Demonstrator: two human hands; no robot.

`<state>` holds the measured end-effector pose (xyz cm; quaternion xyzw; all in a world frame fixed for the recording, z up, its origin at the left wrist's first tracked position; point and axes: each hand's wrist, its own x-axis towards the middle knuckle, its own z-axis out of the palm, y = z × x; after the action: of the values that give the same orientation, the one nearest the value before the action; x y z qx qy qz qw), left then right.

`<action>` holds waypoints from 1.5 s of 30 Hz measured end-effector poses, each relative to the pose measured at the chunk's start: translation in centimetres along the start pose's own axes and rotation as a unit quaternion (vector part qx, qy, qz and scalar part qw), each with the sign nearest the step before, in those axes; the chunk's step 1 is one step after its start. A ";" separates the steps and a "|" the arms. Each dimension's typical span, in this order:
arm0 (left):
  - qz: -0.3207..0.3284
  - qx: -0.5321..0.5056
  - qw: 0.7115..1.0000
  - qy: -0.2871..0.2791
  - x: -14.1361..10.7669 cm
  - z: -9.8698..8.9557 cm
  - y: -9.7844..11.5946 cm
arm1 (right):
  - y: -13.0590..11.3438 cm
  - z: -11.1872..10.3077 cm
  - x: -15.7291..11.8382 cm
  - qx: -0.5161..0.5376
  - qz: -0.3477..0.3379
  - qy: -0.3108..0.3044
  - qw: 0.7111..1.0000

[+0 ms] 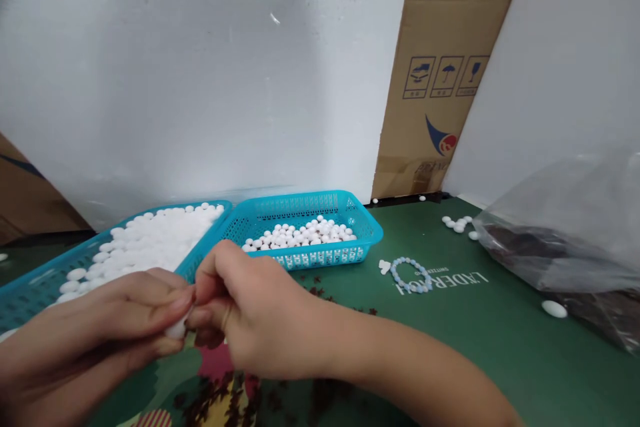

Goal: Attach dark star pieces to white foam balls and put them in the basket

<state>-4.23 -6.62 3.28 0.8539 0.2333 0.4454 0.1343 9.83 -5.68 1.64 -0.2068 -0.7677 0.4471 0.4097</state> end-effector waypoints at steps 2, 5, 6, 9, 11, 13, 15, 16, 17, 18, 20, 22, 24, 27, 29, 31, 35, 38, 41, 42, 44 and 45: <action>-0.008 0.002 1.000 -0.012 0.1 -0.1 -0.3 | 0.8 0.1 0.4 0.080 0.048 -0.015 0.995; -0.053 -0.038 0.997 -0.044 0.0 -0.1 -1.0 | 2.1 0.2 1.0 0.228 0.096 -0.060 0.967; -0.077 -0.057 0.994 -0.047 0.0 -0.1 -1.3 | 2.4 0.2 1.2 0.261 0.098 -0.067 0.958; -0.176 -0.135 0.975 0.017 -0.1 0.2 -2.4 | 3.1 0.5 1.8 0.282 0.076 -0.026 0.956; -0.246 -0.213 0.940 0.105 0.0 0.8 -3.0 | 3.3 0.6 2.0 0.234 0.042 0.040 0.971; -0.299 -0.292 0.892 0.174 0.0 1.4 -3.3 | 3.3 0.6 2.1 0.152 0.002 0.113 0.982; -0.330 -0.350 0.853 0.202 0.1 2.1 -3.4 | 3.2 0.3 2.0 0.051 -0.053 0.173 0.982; -0.336 -0.369 0.842 0.205 0.0 2.3 -3.4 | 3.2 0.2 2.0 0.004 -0.087 0.189 0.978; -0.339 -0.383 0.834 0.207 0.0 2.5 -3.3 | 3.2 0.1 2.0 -0.036 -0.123 0.196 0.972; -0.337 -0.393 0.829 0.210 -0.1 2.7 -3.2 | 3.2 0.0 1.9 -0.065 -0.154 0.195 0.967; -0.330 -0.408 0.822 0.222 -0.2 2.9 -2.9 | 3.3 0.1 1.9 -0.079 -0.181 0.185 0.963; -0.326 -0.416 0.816 0.235 -0.3 3.0 -2.7 | 3.3 0.4 1.8 -0.030 -0.159 0.193 0.968; -0.324 -0.414 0.815 0.243 -0.3 3.0 -2.6 | 3.3 0.7 1.7 0.029 -0.119 0.209 0.970; -0.321 -0.392 0.825 0.251 -0.3 3.2 -2.6 | 3.1 1.0 1.6 0.056 -0.080 0.237 0.966; -0.326 -0.378 0.829 0.253 -0.4 3.4 -2.6 | 3.0 0.9 1.7 0.069 -0.060 0.253 0.963; -0.342 -0.372 0.829 0.240 -0.5 3.4 -2.6 | 3.0 0.8 1.9 0.107 -0.029 0.256 0.960; -0.376 -0.362 0.824 0.220 -0.5 3.4 -2.4 | 3.1 0.5 2.2 0.166 0.019 0.251 0.953; -0.379 -0.368 0.819 0.225 -0.3 3.4 -2.3 | 3.3 0.4 2.2 0.181 0.019 0.243 0.953; -0.376 -0.384 0.811 0.230 -0.2 3.4 -2.3 | 3.2 0.3 2.1 0.179 0.018 0.233 0.956; -0.373 -0.388 0.810 0.231 -0.2 3.3 -2.3 | 3.1 0.2 2.1 0.175 0.021 0.227 0.958; -0.362 -0.393 0.812 0.234 -0.2 3.2 -2.3 | 2.9 0.0 2.1 0.168 0.029 0.207 0.963; -0.358 -0.396 0.813 0.233 -0.3 3.2 -2.4 | 2.8 -0.2 2.0 0.165 0.033 0.193 0.967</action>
<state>-2.42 -4.80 0.26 0.4542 0.3500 0.6052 0.5521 8.67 -2.78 0.23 -0.2436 -0.5823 0.5323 0.5640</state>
